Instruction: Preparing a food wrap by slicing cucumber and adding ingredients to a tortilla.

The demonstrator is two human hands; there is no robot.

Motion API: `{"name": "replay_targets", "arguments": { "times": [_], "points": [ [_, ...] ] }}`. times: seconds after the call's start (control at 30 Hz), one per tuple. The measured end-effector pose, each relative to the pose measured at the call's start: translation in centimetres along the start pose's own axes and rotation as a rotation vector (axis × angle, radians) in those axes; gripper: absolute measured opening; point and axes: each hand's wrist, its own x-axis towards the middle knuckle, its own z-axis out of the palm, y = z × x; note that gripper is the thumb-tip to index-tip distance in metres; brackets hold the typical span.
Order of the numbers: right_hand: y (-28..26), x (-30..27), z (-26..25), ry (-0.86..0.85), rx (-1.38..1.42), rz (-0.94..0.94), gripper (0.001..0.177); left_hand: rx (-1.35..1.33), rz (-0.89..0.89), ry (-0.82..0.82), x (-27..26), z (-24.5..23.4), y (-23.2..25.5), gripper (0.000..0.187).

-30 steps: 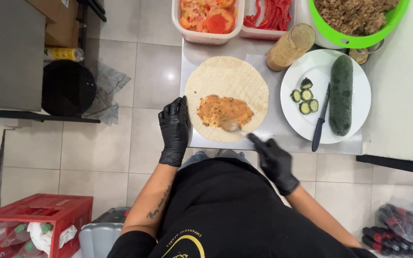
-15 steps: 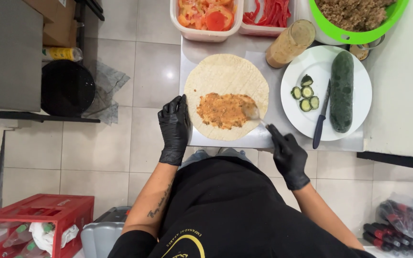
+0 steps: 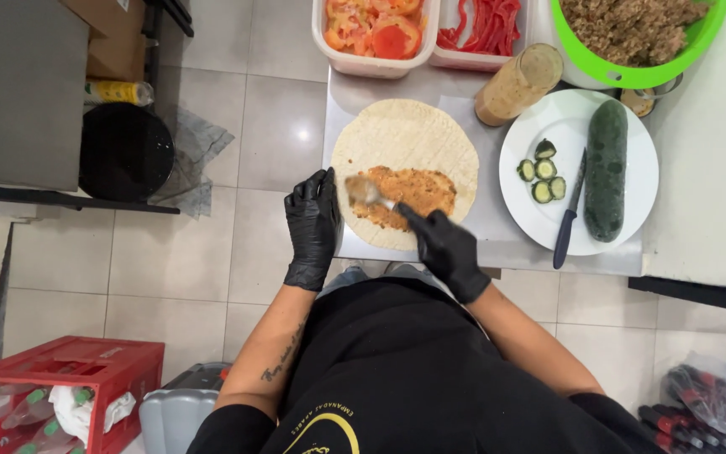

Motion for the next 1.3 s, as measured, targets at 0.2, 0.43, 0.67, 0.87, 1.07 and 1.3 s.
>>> {"name": "replay_targets", "arguments": {
  "times": [0.2,0.43,0.67,0.87,1.07,1.3],
  "points": [
    [3.6,-3.1,-2.2,0.161,-0.141,0.132,0.047,-0.018,0.008,0.028,0.2,0.0,0.0,0.048],
    [1.4,-6.0,-2.8,0.092,0.013,0.164,0.049,-0.019,0.008,0.011,0.4,-0.2,-0.1,0.048],
    [-0.9,0.6,-0.2,0.033,-0.04,0.011,0.052,-0.016,0.02,0.0,0.2,0.0,-0.3,0.053],
    [2.7,0.2,0.0,0.098,-0.121,0.111,0.051,0.009,0.003,0.01,0.1,-0.1,-0.1,0.049],
    [4.0,-4.7,-4.3,0.192,-0.119,0.25,0.045,0.01,-0.011,-0.007,0.2,-0.1,-0.1,0.049],
    [0.4,-2.8,-1.5,0.118,-0.034,0.35,0.042,-0.014,-0.01,-0.02,0.2,-0.5,0.0,0.054]
  ]
}}
